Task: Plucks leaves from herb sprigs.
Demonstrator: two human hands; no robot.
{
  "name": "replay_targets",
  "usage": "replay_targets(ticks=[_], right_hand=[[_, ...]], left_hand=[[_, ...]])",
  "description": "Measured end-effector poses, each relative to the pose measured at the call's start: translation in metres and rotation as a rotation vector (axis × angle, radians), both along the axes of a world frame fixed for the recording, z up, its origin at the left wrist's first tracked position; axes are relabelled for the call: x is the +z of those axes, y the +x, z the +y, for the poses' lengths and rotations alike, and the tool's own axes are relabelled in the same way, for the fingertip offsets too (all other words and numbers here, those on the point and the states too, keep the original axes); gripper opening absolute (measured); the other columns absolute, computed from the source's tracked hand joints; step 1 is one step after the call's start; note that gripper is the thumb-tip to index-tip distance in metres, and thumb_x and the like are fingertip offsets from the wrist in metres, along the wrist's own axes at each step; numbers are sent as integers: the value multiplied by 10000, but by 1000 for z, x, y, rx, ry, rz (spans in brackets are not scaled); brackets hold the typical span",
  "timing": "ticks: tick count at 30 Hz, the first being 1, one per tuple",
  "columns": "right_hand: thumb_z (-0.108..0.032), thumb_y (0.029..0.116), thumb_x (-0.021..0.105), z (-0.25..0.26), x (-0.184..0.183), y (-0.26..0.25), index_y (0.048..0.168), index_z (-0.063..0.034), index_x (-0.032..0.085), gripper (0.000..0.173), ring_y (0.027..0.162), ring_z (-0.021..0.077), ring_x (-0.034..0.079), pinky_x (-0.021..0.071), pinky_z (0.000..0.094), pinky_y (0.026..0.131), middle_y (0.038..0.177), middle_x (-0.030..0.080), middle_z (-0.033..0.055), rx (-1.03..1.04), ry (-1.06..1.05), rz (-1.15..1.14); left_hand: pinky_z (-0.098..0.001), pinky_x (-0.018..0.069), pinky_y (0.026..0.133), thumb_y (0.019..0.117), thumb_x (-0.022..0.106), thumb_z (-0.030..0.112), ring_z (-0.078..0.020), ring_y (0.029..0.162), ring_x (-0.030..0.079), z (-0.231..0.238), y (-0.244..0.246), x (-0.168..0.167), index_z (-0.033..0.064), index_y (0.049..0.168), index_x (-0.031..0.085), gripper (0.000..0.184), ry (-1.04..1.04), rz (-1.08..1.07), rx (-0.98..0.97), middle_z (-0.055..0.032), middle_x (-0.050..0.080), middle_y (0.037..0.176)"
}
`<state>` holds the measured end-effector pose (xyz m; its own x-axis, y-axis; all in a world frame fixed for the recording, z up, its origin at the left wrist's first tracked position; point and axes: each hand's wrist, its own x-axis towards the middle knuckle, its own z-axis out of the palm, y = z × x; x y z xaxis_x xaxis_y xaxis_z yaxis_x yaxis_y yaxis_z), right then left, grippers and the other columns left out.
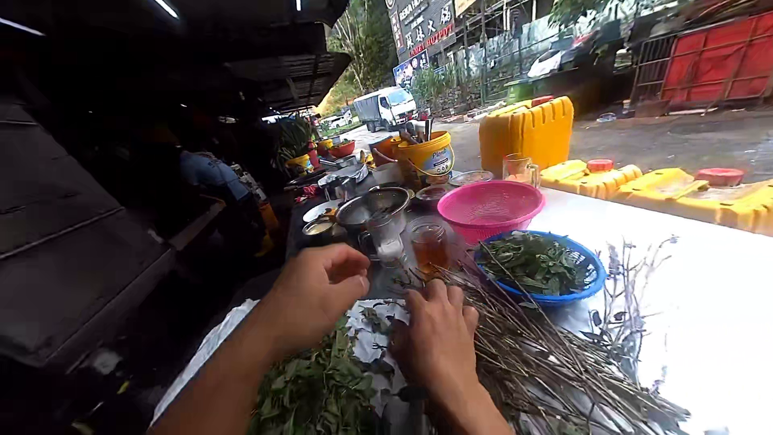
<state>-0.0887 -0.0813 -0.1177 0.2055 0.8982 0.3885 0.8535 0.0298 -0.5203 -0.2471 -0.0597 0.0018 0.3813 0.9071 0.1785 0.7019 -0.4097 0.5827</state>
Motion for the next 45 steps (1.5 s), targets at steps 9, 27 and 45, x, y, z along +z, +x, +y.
replay_targets(ticks=[9,27,45], right_hand=[[-366,969,686,-3,-7,-26,1154,-135,750,303,866,237,697,575,510,845,937,726,70,726,-376,103],[-399,974,642,-6,-11,-40,889,-85,715,333,821,288,672,533,578,765,823,679,100,812,-544,-81],[-223,808,721,-7,1,-30,748,-122,676,126,576,149,552,460,401,560,646,587,0,644,-535,462]], left_hand=[[-569,501,1038,787,782,92,-349,1287,556,-84,-105,-131,184,1356,657,590,-295,400,219,-128,579,1396],[-504,552,960,898,647,-25,-251,1154,662,-87,-172,-66,117,1163,725,311,-16,-125,658,-78,703,1227],[-401,549,778,814,667,59,-185,896,662,-96,-124,-88,54,1069,738,265,-422,-297,478,-72,710,974]])
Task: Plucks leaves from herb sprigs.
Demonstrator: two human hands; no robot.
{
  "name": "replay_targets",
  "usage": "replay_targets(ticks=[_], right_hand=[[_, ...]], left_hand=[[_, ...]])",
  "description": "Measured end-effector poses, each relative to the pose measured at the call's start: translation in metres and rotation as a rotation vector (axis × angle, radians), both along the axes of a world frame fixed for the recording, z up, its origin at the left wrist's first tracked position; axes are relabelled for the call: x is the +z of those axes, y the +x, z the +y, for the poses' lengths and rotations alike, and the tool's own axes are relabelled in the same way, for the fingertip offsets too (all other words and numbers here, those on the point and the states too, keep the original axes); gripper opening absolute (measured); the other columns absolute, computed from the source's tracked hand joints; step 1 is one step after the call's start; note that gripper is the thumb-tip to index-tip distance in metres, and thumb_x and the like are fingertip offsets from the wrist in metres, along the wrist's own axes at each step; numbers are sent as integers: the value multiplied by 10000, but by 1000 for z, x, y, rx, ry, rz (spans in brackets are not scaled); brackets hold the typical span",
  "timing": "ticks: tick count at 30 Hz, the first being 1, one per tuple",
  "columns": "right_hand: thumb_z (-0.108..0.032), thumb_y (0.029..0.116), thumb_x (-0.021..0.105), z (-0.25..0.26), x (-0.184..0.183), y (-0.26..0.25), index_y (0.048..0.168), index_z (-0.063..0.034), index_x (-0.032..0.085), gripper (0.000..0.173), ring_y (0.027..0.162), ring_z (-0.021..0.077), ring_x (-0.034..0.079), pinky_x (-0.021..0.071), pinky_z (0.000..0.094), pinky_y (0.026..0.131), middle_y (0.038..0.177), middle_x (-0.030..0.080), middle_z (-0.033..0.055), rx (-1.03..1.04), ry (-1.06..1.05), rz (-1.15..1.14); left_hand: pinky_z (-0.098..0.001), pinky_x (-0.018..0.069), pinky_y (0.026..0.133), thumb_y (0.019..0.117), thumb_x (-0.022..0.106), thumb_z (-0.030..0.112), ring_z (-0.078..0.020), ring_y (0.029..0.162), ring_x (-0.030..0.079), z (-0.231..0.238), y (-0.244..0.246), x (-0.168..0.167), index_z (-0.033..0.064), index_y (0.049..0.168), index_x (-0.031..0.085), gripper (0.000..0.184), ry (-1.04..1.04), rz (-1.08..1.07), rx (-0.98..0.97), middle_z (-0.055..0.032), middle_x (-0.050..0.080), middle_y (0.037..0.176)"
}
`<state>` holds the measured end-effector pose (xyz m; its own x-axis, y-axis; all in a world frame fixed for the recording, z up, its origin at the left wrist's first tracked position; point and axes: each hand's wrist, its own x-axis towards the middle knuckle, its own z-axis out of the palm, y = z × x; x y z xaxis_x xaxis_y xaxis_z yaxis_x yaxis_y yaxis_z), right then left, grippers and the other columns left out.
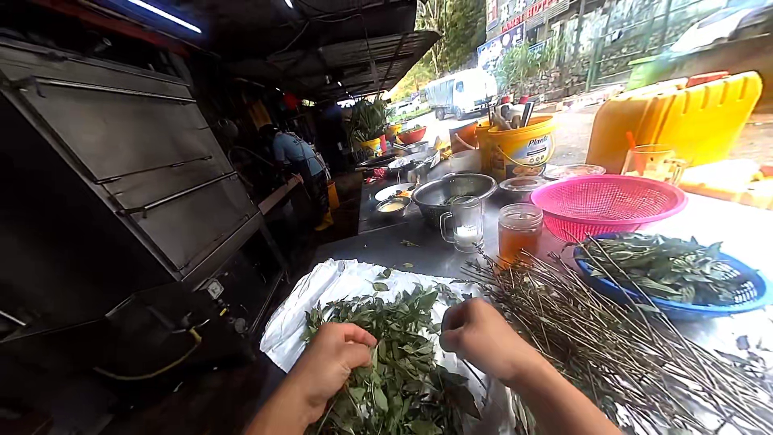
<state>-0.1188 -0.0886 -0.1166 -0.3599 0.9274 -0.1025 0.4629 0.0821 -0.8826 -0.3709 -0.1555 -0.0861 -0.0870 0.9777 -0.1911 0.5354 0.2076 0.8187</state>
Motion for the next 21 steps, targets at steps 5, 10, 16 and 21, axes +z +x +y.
replay_targets(ticks=[5,10,16,21], right_hand=[[-32,839,621,-4,0,3,691,-77,592,157,482,108,529,415,258,460,587,605,39,-141,-54,590],[34,918,499,-6,1,-1,974,-46,595,137,423,89,438,357,226,401,561,498,41,-190,-206,948],[-223,920,668,-2,-5,-7,1267,-118,649,363,508,151,497,429,336,474,760,616,56,-116,-166,250],[-362,868,729,-14,-9,-23,1298,-147,695,483,1009,176,702,578,438,890,1171,728,36,-90,213,58]], left_hand=[[-395,599,802,832,558,100,-214,971,712,-18,-15,26,34,1109,748,343,144,-321,86,-122,743,1071],[-394,620,696,862,434,58,-223,807,719,-32,-15,14,-24,1112,684,363,230,-570,100,-144,730,980],[-391,616,762,933,394,19,-203,862,714,-38,-2,-14,-6,1148,627,318,271,-710,106,-122,718,1001],[-343,595,817,895,461,-58,-172,925,691,-32,12,-30,-24,1127,628,287,444,-513,36,-108,706,1022]])
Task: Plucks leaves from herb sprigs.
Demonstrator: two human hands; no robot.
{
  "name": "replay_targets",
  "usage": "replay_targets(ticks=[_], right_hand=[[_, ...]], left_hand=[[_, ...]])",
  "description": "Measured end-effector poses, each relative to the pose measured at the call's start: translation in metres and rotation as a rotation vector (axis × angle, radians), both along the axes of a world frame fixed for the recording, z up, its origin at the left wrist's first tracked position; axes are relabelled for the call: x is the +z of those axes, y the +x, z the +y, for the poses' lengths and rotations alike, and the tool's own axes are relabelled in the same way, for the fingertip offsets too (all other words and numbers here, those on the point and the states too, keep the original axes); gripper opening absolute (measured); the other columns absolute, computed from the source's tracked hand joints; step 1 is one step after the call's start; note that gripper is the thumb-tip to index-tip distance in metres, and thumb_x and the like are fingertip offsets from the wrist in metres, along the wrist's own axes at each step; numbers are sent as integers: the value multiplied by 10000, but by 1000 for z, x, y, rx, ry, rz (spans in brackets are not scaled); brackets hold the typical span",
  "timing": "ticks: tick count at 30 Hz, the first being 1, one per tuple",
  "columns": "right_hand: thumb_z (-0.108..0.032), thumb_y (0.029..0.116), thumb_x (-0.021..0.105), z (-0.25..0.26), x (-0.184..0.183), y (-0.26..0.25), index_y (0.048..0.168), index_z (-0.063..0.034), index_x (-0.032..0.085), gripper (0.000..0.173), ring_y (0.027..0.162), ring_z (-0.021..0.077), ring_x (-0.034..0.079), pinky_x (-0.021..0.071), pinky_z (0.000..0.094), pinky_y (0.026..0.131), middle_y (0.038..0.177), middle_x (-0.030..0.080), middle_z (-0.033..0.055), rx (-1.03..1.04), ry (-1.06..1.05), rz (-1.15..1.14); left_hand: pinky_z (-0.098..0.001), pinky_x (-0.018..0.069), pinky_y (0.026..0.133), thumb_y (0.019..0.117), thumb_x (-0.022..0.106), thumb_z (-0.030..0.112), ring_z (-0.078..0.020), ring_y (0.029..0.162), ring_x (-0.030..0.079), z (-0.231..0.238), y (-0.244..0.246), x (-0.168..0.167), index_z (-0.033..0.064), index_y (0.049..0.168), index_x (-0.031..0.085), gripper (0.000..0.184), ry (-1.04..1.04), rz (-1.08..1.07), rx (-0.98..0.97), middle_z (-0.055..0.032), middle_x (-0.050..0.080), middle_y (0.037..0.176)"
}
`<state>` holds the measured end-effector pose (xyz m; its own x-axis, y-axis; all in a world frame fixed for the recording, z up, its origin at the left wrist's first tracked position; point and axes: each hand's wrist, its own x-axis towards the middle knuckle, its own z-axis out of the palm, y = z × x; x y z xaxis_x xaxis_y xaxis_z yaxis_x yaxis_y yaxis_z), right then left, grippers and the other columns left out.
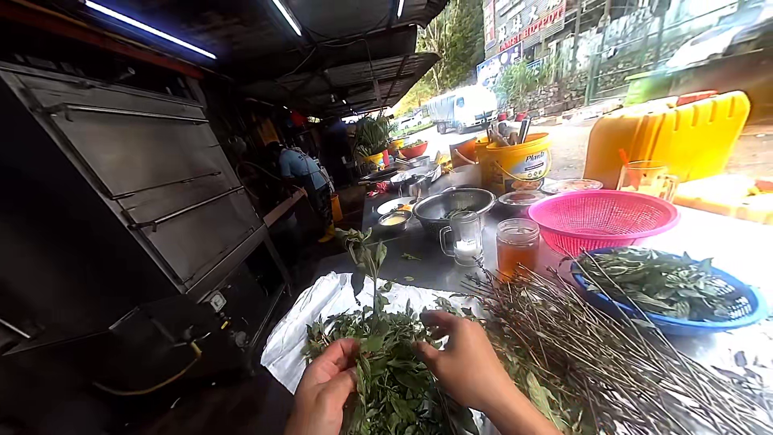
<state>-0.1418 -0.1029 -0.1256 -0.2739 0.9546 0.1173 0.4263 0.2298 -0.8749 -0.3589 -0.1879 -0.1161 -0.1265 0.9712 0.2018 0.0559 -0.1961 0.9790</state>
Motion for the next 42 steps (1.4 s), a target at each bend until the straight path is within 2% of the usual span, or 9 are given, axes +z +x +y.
replay_targets(ticks=[3,7,13,18,23,27,33,37,42], right_hand=[[-431,924,691,1,-4,0,1171,-176,772,365,1157,123,656,568,352,941,1251,711,-7,110,121,413],[-164,1014,603,-3,0,0,889,-52,776,241,905,124,704,565,312,819,982,776,61,121,-81,812],[-114,1052,515,-1,10,15,1030,-6,744,254,987,203,712,556,354,840,1035,770,127,57,-156,987],[-168,1069,404,5,7,24,1146,-19,746,380,1099,217,675,531,364,875,1173,744,138,114,-100,996],[-201,1070,413,3,4,17,1162,-10,727,379,1078,225,686,546,366,878,1160,742,154,172,-126,1005],[-235,1080,429,4,3,17,1242,-10,699,387,971,187,693,560,333,823,1104,737,149,286,-148,985],[-301,896,784,1,3,4,1168,-133,741,323,893,76,707,592,316,842,983,748,-27,287,-139,267],[-120,883,759,2,0,7,1208,-31,692,344,873,144,723,605,324,823,983,762,61,451,-151,594],[-316,984,579,6,-3,13,1200,-20,699,386,902,170,684,551,308,775,1114,730,153,389,-240,915]], left_hand=[[-301,573,845,898,486,-64,-124,961,670,-2,14,-8,-4,1099,653,268,91,336,77,-68,689,1034],[-432,558,900,892,526,-28,-239,1026,656,0,27,-28,29,1155,721,332,252,869,89,-119,678,1059],[-622,510,885,838,698,107,-401,1088,627,-2,18,-33,82,1124,770,296,-111,1230,132,-161,671,1112],[-531,522,934,731,673,-21,-321,1169,604,-2,7,-6,62,1118,751,403,196,939,221,-135,655,1238],[-393,616,805,886,583,118,-226,965,725,-4,23,25,-44,1342,590,484,153,364,-237,-113,741,1139],[-257,484,524,987,605,105,-67,553,558,-6,38,14,34,988,739,151,81,486,-22,10,643,699],[-169,568,654,915,666,16,-5,699,657,-1,38,1,-14,966,757,109,467,544,371,-19,726,819],[-166,575,714,911,668,48,-13,758,677,-2,36,-11,-15,964,771,132,548,640,480,-47,738,839],[-199,514,662,937,653,149,-66,693,605,-5,31,-26,24,955,799,193,650,858,570,-34,643,725]])
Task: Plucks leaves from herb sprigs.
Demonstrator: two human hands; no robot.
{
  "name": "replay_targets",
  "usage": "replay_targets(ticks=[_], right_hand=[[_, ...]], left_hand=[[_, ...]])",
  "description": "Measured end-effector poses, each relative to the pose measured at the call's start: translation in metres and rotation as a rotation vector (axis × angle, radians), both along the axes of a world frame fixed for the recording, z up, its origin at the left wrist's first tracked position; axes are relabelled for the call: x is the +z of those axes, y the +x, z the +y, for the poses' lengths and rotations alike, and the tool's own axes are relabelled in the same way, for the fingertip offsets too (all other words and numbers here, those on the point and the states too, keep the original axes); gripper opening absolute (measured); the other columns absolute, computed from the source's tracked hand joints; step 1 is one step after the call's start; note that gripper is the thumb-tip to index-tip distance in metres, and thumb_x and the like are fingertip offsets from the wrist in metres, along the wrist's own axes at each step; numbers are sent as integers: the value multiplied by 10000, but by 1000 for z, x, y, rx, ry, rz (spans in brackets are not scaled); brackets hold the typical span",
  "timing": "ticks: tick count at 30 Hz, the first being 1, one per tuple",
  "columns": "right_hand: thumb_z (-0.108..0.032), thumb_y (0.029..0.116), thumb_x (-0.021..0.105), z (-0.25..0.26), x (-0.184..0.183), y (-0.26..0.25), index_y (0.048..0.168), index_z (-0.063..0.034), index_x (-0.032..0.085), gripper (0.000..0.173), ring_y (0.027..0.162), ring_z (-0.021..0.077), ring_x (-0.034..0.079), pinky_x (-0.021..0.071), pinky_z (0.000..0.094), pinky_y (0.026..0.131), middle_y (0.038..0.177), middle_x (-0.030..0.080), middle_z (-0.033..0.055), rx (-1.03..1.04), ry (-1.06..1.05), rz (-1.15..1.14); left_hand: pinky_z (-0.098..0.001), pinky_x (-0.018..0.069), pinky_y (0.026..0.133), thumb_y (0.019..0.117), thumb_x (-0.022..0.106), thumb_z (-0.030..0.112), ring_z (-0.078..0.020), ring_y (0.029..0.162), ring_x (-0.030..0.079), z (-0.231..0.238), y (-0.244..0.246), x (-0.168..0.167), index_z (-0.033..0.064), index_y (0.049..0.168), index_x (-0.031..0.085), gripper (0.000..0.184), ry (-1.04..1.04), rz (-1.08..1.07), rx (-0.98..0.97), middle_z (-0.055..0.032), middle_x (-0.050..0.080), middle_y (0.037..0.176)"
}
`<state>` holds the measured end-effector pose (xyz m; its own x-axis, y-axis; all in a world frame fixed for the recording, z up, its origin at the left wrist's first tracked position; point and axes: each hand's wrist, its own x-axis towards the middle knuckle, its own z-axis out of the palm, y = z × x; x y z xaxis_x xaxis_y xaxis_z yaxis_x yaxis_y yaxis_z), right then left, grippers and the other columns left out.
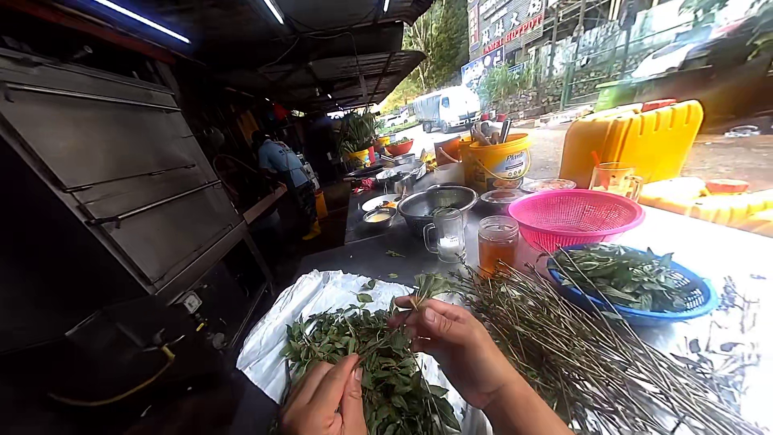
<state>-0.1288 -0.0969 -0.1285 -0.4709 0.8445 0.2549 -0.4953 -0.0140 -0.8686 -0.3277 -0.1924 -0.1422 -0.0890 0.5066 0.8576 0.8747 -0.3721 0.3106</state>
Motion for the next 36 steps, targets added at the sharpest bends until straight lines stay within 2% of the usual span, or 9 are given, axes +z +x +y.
replay_targets(ticks=[5,9,13,16,20,23,26,30,36], right_hand=[[-133,1012,558,-2,1,3,888,13,724,254,783,163,704,598,331,772,869,735,134,-18,-68,105],[-92,1008,576,-2,1,4,919,25,757,232,850,178,727,606,327,801,930,755,149,-8,-13,109],[-88,993,614,-3,1,2,896,16,770,211,832,157,711,596,312,810,890,751,125,-74,36,38],[-102,987,633,-5,-1,-2,900,1,778,198,814,134,707,596,294,792,887,755,102,-53,57,9],[-97,995,623,-6,-1,-6,863,1,765,217,758,119,715,609,284,759,848,760,87,-27,43,0],[-92,1015,584,-7,1,-7,814,2,736,269,714,124,713,606,279,733,804,757,93,-29,32,-2],[-81,1026,565,-9,3,-9,793,8,721,294,699,127,713,597,270,716,790,760,107,-67,9,5],[-35,1029,527,-11,5,-12,772,17,650,290,677,159,702,598,295,699,754,728,128,-199,-49,86],[-22,1042,481,-5,9,-1,785,22,610,291,657,170,683,589,293,663,748,700,141,-325,-110,186]], left_hand=[[-295,478,749,942,652,186,-137,799,589,0,-3,-4,90,948,818,192,22,71,46,-4,630,751],[-491,439,845,831,717,344,-203,951,620,-9,0,8,164,1095,800,331,-239,148,72,19,716,937],[-628,334,1032,827,727,529,-273,1138,593,-17,11,23,191,1225,764,525,-440,261,160,23,726,1078],[-575,419,962,873,745,432,-210,959,653,-12,16,25,101,1170,764,445,-495,124,-17,7,742,946],[-253,617,715,887,709,84,-53,751,701,-4,22,26,43,978,756,111,-442,-280,-310,2,734,847],[-260,608,640,897,676,-23,-103,675,692,1,26,24,-1,929,734,69,-343,-560,-445,-40,726,791],[-278,623,692,901,648,-38,-128,708,719,4,30,25,-9,904,724,81,-308,-731,-418,-66,741,803],[-245,590,669,932,568,-43,-75,664,669,9,34,21,15,890,655,112,-190,-803,-268,11,667,713],[-252,605,694,986,528,-40,-93,673,678,5,13,30,25,835,624,190,-155,-967,-239,-9,675,725]])
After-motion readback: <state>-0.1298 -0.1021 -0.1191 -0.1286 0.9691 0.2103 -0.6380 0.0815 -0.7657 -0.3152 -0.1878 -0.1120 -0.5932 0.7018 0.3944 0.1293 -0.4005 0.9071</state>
